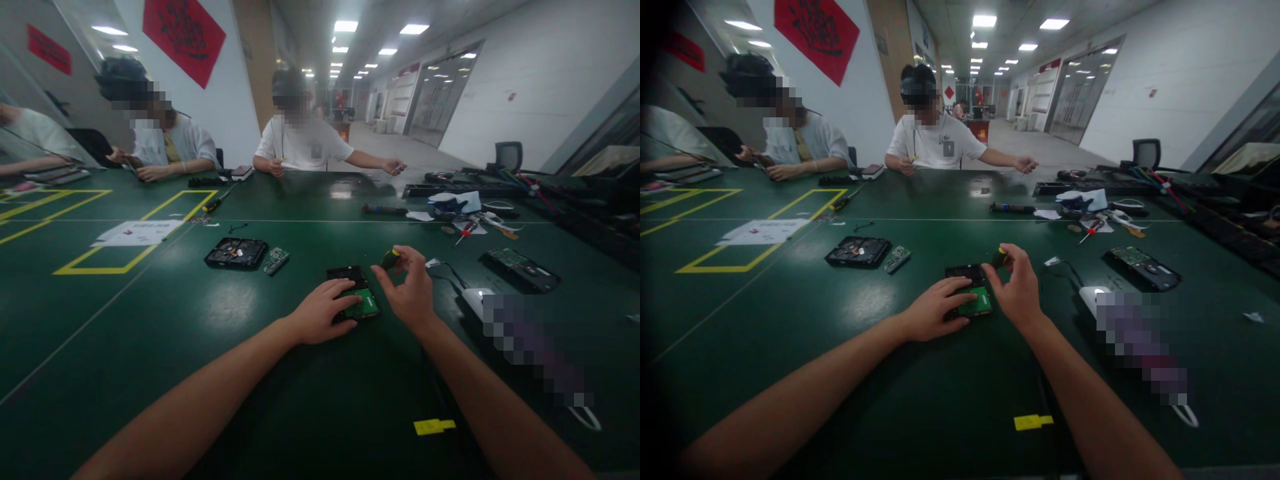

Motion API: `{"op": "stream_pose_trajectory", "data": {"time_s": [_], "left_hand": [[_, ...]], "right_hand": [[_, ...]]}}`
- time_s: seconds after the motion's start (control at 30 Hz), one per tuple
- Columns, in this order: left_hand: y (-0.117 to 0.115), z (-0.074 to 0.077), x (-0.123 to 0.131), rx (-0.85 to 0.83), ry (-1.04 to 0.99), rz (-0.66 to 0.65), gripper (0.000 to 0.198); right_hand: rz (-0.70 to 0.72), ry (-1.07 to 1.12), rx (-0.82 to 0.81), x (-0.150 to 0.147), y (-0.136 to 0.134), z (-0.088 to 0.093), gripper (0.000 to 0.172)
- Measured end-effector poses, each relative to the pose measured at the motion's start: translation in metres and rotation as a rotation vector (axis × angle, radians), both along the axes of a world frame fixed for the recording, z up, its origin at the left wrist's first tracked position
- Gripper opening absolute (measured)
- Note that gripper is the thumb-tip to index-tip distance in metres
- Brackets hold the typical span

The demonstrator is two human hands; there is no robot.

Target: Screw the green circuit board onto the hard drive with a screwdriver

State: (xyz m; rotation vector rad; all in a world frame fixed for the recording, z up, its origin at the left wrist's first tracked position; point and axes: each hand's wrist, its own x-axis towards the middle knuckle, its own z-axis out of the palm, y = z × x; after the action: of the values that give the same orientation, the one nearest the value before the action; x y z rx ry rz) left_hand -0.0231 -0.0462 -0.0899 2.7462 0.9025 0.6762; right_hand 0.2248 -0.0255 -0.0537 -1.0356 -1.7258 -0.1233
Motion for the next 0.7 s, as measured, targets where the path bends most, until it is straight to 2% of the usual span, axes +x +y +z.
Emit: {"op": "stream_pose_trajectory", "data": {"time_s": [0.2,0.4,0.7], "left_hand": [[-0.0007,-0.0001,0.0001,-0.005,-0.008,-0.005,0.056],[-0.0010,-0.0001,0.0001,-0.007,-0.024,-0.007,0.057],[0.0003,-0.0004,0.0002,-0.015,-0.018,-0.013,0.056]], "right_hand": [[0.027,0.018,-0.016,-0.0001,-0.0014,0.0001,0.055],[0.204,0.041,-0.186,-0.0021,-0.0046,0.0004,0.061],[0.079,0.003,-0.105,0.0036,-0.0001,-0.0017,0.067]]}}
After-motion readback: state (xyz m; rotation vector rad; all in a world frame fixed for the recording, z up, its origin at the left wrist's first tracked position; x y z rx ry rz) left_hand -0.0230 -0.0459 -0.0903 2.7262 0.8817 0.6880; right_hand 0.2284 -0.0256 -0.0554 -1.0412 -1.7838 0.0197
